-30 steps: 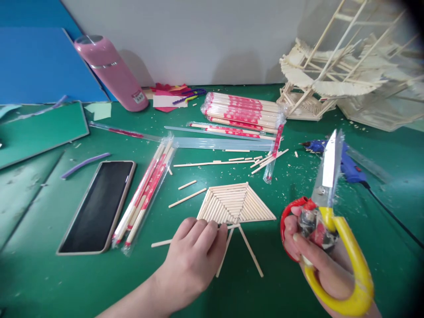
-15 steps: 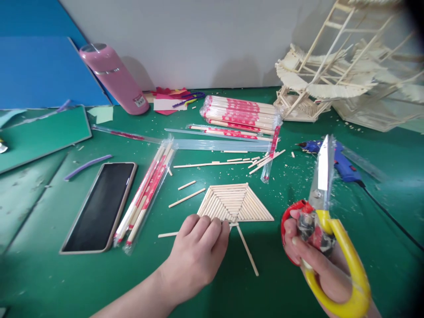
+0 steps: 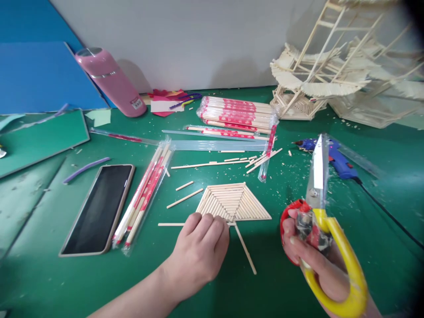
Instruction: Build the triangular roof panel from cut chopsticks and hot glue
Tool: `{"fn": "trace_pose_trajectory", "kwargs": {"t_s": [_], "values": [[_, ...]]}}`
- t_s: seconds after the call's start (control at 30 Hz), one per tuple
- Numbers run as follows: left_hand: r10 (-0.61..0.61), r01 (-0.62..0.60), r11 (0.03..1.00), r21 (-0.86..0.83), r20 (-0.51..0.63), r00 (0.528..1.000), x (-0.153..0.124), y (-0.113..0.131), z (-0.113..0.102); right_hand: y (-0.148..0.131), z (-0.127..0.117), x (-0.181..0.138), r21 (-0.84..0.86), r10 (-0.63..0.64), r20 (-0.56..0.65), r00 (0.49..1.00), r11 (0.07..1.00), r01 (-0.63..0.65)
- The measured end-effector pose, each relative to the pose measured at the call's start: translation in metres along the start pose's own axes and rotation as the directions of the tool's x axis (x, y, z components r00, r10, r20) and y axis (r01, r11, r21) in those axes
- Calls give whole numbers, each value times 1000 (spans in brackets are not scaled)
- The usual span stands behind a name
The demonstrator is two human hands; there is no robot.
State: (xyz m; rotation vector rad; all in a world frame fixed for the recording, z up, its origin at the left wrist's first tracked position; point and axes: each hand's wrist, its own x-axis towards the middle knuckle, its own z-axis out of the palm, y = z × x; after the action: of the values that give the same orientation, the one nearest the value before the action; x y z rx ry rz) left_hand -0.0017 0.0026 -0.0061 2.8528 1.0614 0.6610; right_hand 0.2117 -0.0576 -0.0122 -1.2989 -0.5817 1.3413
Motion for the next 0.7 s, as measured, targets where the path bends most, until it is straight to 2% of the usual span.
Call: {"fn": "trace_pose_trajectory", "kwargs": {"t_s": [0.27,0.47,0.6,0.7], "values": [[17,-17,1000,18,-3,1000,-1,-1,0,1,0,-1,-23,-2,9,1000,1000,2],[21,-20,999,44,-26,999,0,0,-2,-12,-1,-7,-83,69,-87,994,994,-76],[48,-48,996,74,-1,999,0,-1,-3,-19,-8,-9,-166,57,-64,996,984,-67],[69,-70,994,84,11,998,1,-3,-4,-22,-6,-11,-193,36,-115,993,980,-58]]}}
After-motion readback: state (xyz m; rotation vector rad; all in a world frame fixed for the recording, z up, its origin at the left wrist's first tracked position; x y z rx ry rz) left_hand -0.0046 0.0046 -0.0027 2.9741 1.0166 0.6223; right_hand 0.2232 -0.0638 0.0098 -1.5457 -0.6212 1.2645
